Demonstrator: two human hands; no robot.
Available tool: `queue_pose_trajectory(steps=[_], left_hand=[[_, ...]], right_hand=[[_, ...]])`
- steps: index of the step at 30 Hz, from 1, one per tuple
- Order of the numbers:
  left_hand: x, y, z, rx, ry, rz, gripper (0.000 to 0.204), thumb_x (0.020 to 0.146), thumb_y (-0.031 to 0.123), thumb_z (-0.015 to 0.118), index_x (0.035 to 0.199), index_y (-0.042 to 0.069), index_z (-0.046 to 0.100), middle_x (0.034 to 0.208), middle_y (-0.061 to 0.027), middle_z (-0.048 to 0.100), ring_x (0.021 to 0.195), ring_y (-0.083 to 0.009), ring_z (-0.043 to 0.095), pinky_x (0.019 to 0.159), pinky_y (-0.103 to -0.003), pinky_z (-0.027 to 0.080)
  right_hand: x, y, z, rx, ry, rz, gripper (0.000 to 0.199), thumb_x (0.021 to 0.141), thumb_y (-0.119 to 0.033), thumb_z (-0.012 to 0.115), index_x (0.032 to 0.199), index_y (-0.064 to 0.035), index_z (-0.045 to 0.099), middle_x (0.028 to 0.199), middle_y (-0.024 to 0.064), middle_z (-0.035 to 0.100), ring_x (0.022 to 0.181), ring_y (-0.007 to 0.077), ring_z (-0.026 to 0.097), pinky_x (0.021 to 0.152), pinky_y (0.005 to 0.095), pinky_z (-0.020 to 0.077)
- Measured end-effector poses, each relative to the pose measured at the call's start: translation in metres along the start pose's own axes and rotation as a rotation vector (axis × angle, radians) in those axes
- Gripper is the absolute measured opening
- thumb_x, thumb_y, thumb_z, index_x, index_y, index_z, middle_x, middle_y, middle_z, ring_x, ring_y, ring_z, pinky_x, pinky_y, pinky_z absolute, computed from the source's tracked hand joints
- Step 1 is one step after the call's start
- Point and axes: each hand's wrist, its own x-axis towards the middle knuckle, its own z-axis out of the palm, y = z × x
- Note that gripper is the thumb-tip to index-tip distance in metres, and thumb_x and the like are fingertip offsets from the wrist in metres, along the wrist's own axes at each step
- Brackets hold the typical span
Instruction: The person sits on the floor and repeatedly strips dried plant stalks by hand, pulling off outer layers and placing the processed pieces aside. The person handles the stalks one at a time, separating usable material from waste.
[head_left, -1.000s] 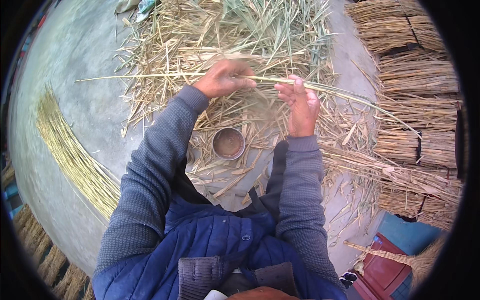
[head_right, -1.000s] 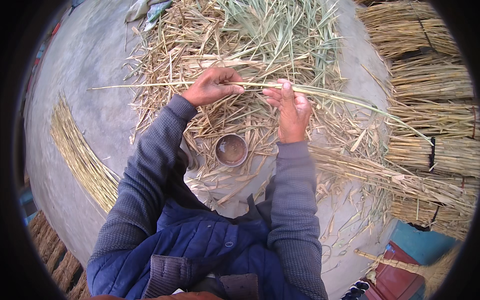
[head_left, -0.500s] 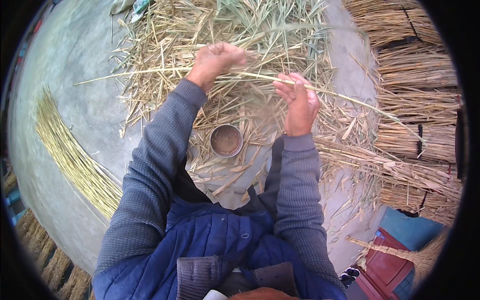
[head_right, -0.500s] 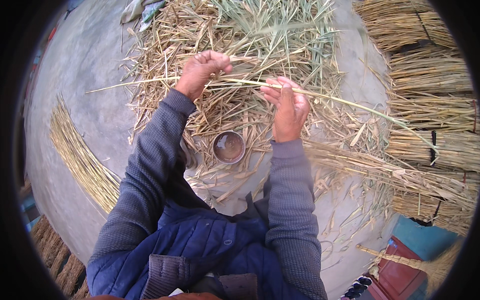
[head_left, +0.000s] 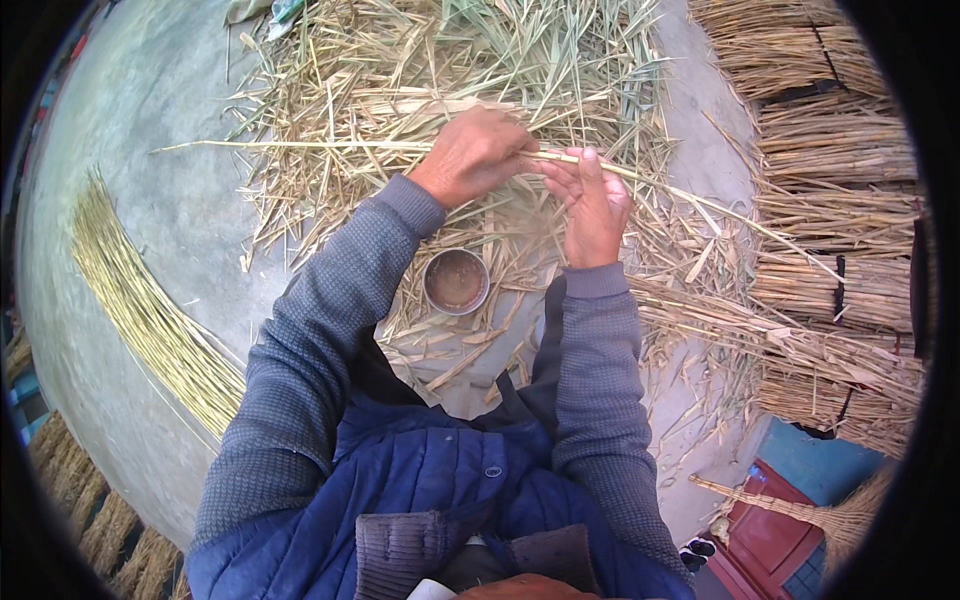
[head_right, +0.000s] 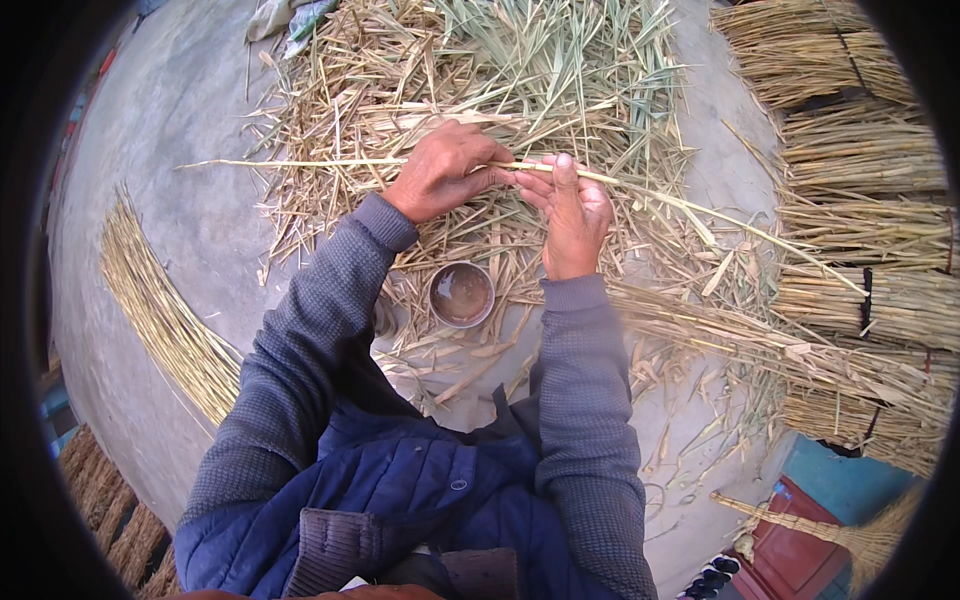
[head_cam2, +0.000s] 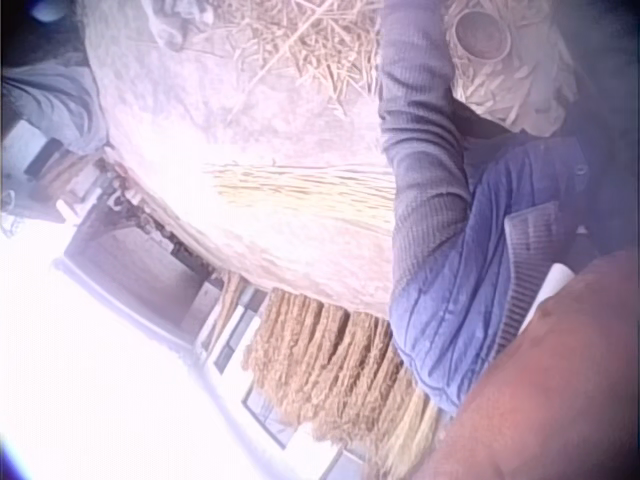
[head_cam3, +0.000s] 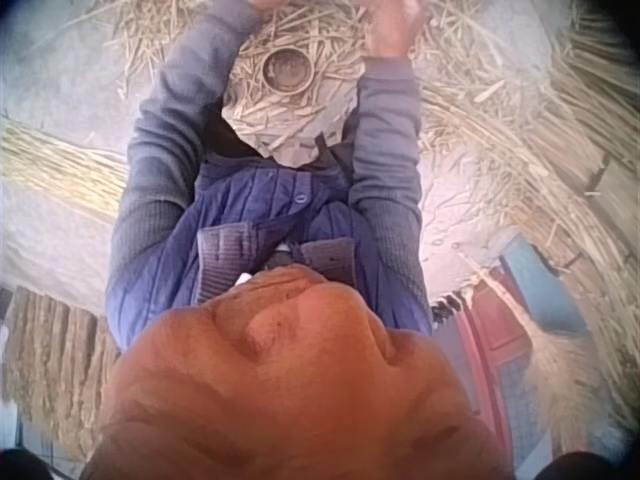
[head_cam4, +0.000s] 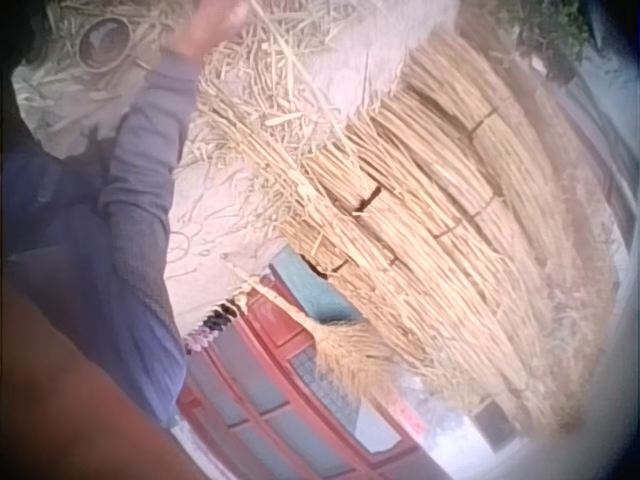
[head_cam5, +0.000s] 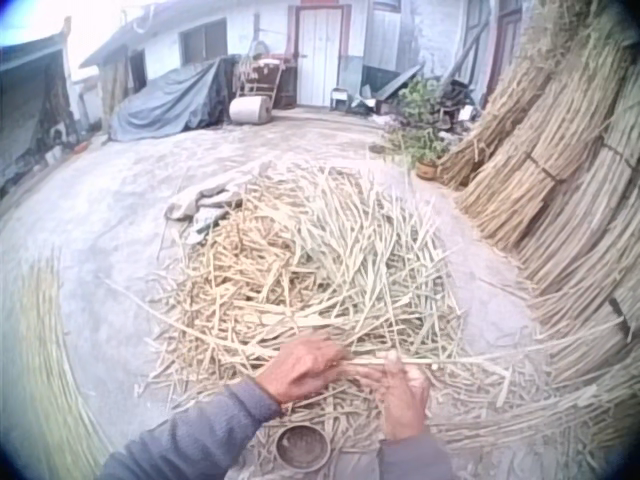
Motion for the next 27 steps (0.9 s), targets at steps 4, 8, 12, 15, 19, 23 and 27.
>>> queue_pose_trajectory(steps=[4,8,12,15,19,23,27], left_hand=[[-0.004,-0.021,-0.022,-0.118,-0.034,-0.166,0.016,0.083,0.021,0.078,0.084,0.006,0.071,0.072,-0.0086,0.068,0.063,-0.0225,0.064,0.059,-0.034,0.048],[-0.026,-0.055,-0.049,-0.217,-0.146,-0.477,0.02,0.086,0.023,0.078,0.084,0.004,0.071,0.075,-0.0045,0.07,0.067,-0.0134,0.064,0.06,-0.031,0.049],[-0.039,-0.068,-0.074,-0.37,-0.158,-0.614,0.02,0.084,0.022,0.077,0.089,0.003,0.073,0.074,-0.0052,0.069,0.068,-0.016,0.062,0.063,-0.033,0.049],[-0.034,-0.062,-0.082,-0.382,-0.191,-0.645,0.023,0.083,0.024,0.078,0.09,0.003,0.073,0.075,-0.0061,0.069,0.07,-0.0161,0.063,0.066,-0.033,0.049],[-0.018,-0.035,-0.053,-0.292,-0.062,-0.362,0.028,0.081,0.027,0.081,0.095,0.004,0.074,0.084,-0.0072,0.073,0.077,-0.0191,0.067,0.071,-0.035,0.052],[-0.006,-0.02,-0.02,-0.09,0.086,0.001,0.027,0.079,0.024,0.083,0.095,0.005,0.075,0.086,-0.0072,0.073,0.076,-0.0193,0.066,0.071,-0.033,0.051],[-0.005,-0.014,-0.012,-0.306,0.207,-0.197,0.018,0.078,0.022,0.083,0.086,0.007,0.077,0.086,-0.0092,0.074,0.076,-0.0208,0.071,0.069,-0.031,0.056]], right_hand=[[0.006,-0.011,-0.011,0.065,0.036,-0.075,0.027,0.099,-0.022,0.062,0.113,0.0017,0.059,0.107,0.0191,0.071,0.091,0.0227,0.073,0.079,0.0296,0.0603],[0.006,-0.024,-0.02,0.036,-0.007,-0.12,0.028,0.095,-0.013,0.067,0.116,0.0024,0.058,0.11,0.019,0.07,0.095,0.0241,0.072,0.082,0.0309,0.0613],[0.0,-0.029,-0.023,0.021,-0.194,-0.117,0.029,0.093,-0.008,0.069,0.117,0.0031,0.057,0.112,0.0193,0.069,0.1,0.0257,0.071,0.081,0.0307,0.0613],[0.0,-0.028,-0.023,0.031,-0.162,-0.153,0.031,0.094,-0.01,0.069,0.118,0.005,0.056,0.106,0.0192,0.07,0.096,0.0255,0.072,0.077,0.0297,0.0614],[0.002,-0.02,-0.017,0.068,-0.033,-0.164,0.029,0.095,-0.013,0.069,0.114,0.0059,0.058,0.1,0.0193,0.071,0.087,0.0256,0.073,0.073,0.03,0.0622],[0.0,-0.017,-0.008,-0.022,0.034,-0.191,0.03,0.094,-0.018,0.071,0.11,0.0058,0.06,0.097,0.0188,0.071,0.081,0.0248,0.074,0.069,0.0293,0.0617],[-0.002,-0.018,-0.004,-0.038,0.055,-0.194,0.032,0.094,-0.02,0.071,0.11,0.006,0.06,0.095,0.018,0.072,0.079,0.0224,0.074,0.067,0.0275,0.0604]])
